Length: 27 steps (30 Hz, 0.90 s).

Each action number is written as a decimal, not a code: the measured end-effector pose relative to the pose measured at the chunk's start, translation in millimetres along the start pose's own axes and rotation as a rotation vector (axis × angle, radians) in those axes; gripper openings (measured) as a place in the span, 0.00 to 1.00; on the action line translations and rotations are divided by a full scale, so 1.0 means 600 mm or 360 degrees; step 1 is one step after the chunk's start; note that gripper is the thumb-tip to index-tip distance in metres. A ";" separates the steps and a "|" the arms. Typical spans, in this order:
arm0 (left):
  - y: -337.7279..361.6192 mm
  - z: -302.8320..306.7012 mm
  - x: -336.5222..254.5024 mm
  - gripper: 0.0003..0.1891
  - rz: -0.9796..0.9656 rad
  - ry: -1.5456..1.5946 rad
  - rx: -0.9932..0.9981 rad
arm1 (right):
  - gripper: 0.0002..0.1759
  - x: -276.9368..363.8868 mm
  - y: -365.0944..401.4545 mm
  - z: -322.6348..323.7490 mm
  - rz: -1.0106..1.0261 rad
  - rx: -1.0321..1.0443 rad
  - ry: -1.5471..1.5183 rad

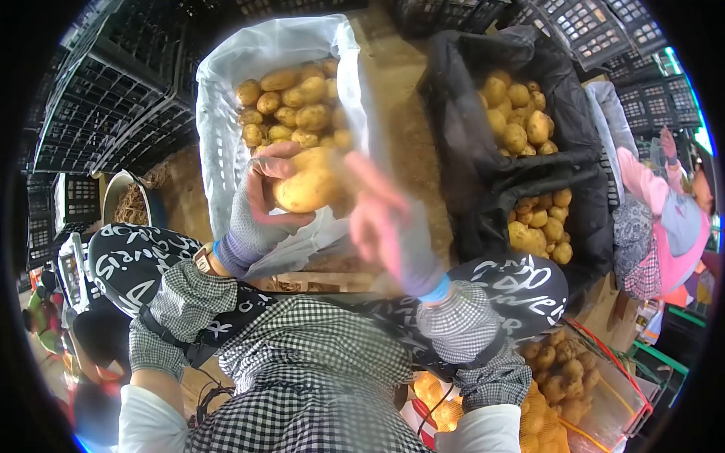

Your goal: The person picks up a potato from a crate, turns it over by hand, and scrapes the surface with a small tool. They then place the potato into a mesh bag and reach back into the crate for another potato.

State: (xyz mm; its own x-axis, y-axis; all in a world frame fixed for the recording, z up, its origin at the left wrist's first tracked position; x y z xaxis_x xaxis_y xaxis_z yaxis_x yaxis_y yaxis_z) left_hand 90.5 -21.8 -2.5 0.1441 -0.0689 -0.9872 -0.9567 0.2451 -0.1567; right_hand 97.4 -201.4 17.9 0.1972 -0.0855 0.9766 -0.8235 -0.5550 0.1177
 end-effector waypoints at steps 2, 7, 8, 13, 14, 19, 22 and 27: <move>0.001 -0.001 -0.004 0.36 -0.0039 -0.0088 -0.0012 | 0.31 -0.021 -0.005 0.049 0.0055 -0.0210 -0.0007; -0.009 -0.030 -0.026 0.41 -0.0184 -0.0693 0.0153 | 0.29 -0.121 -0.006 0.016 -0.0260 -0.0023 -0.0956; -0.008 -0.043 -0.034 0.43 -0.0152 -0.0835 0.0184 | 0.28 -0.124 -0.005 0.017 -0.0229 -0.0012 -0.0857; 0.026 -0.059 0.081 0.42 0.0474 -0.0932 0.0588 | 0.25 -0.072 0.018 0.111 0.0087 -0.0501 -0.0648; 0.039 -0.047 0.116 0.36 0.0587 -0.1062 0.0659 | 0.25 -0.039 0.027 0.130 0.0120 -0.0671 -0.0933; 0.016 0.081 0.288 0.25 0.1409 -0.1366 0.0636 | 0.23 -0.008 0.189 0.371 0.0863 -0.1482 -0.1115; -0.054 0.138 0.312 0.30 0.1324 -0.1568 0.0286 | 0.22 -0.019 0.196 0.363 0.0917 -0.1357 -0.1895; -0.111 0.169 0.468 0.44 0.1484 -0.1754 -0.0228 | 0.24 -0.022 0.137 0.299 0.0636 -0.1073 -0.1622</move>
State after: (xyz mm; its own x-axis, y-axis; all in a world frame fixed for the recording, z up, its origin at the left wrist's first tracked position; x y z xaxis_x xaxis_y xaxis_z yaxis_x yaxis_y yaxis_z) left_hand 220.4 40.3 -272.1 -0.4787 0.8392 -0.2582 -0.8164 -0.3172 0.4826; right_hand 122.7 -394.4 -17.3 -0.0545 -0.9047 0.4225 -0.9654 0.1558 0.2091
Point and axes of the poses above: each hand's wrist, its own y-axis away from the middle knuckle, its own z-axis out of the back of the hand, x = y × z, the point moved 8 cm from there along -y, towards the middle knuckle, and after that the axes turned 10 degrees about x, right-handed, at the moved point
